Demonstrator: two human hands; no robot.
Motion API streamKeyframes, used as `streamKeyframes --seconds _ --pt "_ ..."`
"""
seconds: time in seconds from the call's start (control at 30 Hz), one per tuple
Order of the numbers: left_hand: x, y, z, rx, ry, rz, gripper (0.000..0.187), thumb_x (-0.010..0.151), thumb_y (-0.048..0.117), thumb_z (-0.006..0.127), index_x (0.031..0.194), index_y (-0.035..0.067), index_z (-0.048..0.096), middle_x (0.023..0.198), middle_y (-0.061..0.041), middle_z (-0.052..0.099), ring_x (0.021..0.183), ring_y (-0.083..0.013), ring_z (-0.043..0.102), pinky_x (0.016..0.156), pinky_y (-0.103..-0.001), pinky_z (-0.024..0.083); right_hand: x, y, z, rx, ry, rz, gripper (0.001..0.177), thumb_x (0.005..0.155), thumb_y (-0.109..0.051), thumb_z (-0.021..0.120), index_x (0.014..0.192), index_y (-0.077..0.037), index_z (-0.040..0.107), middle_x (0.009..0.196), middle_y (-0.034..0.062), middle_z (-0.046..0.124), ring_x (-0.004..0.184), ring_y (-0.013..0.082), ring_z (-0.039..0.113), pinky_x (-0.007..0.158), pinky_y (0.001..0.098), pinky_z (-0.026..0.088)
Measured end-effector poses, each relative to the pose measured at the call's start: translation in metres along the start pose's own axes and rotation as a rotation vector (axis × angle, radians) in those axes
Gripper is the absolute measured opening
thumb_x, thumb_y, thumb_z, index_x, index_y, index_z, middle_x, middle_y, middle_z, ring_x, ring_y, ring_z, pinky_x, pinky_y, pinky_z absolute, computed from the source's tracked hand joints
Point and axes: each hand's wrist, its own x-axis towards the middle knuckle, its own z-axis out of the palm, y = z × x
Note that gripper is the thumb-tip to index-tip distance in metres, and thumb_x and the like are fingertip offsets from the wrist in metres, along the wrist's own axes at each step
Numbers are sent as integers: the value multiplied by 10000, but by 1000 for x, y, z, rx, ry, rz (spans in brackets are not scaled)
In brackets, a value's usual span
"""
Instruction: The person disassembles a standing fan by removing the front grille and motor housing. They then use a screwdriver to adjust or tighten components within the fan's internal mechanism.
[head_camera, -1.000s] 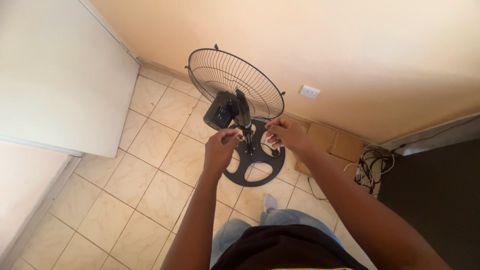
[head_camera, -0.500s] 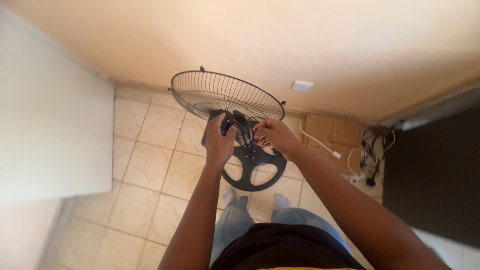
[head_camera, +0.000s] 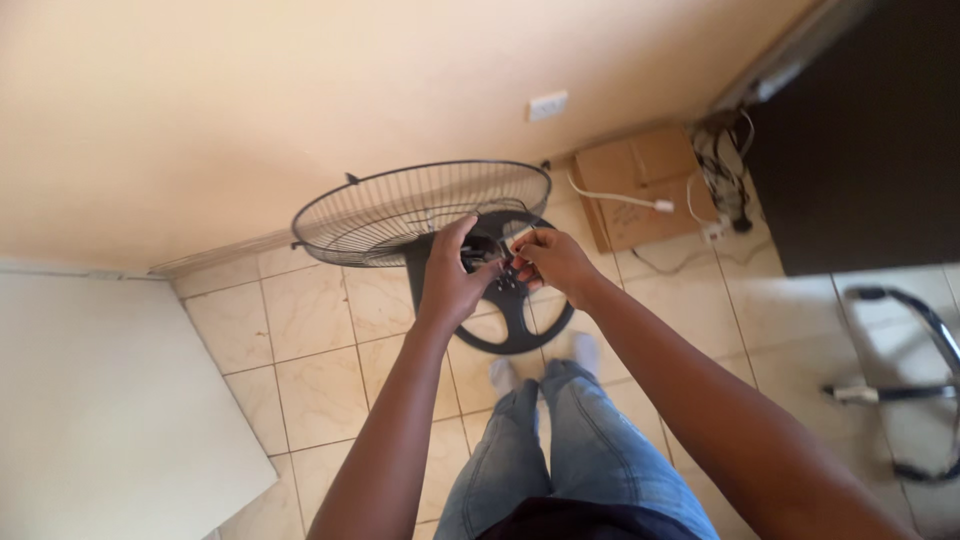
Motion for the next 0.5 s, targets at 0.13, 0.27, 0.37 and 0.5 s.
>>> streamKeyframes --seconds 0.13,0.27,0.37,0.5 --pt "6 -6 10 50 -59 -117 727 668 84 911 1301 70 554 1273 -161 611 1182 -308 627 996 -397 509 5 25 -10 32 74 115 144 998 -142 559 1091 -78 648 878 46 686 724 153 659 627 307 553" --pt "16 -19 24 -35 -32 -189 698 664 61 908 1250 70 530 1241 -134 655 1165 -265 648 978 -385 517 15 42 -19 84 62 207 152 1004 -170 556 1092 -80 641 905 49 686 754 163 677 665 315 565" --pt "17 -26 35 -155 69 -238 631 679 76 902 1197 73 543 1191 -111 696 1124 -229 680 981 -361 528 22 47 -19 164 12 233 157 1000 -177 562 1101 -86 638 930 55 687 783 165 691 698 327 585" --pt "13 -31 44 -266 121 -364 410 731 103 861 1063 77 622 1190 -80 727 1046 -214 721 925 -354 580 24 43 -21 260 -41 239 185 1005 -179 554 1122 -58 631 953 76 681 824 198 699 742 358 608"
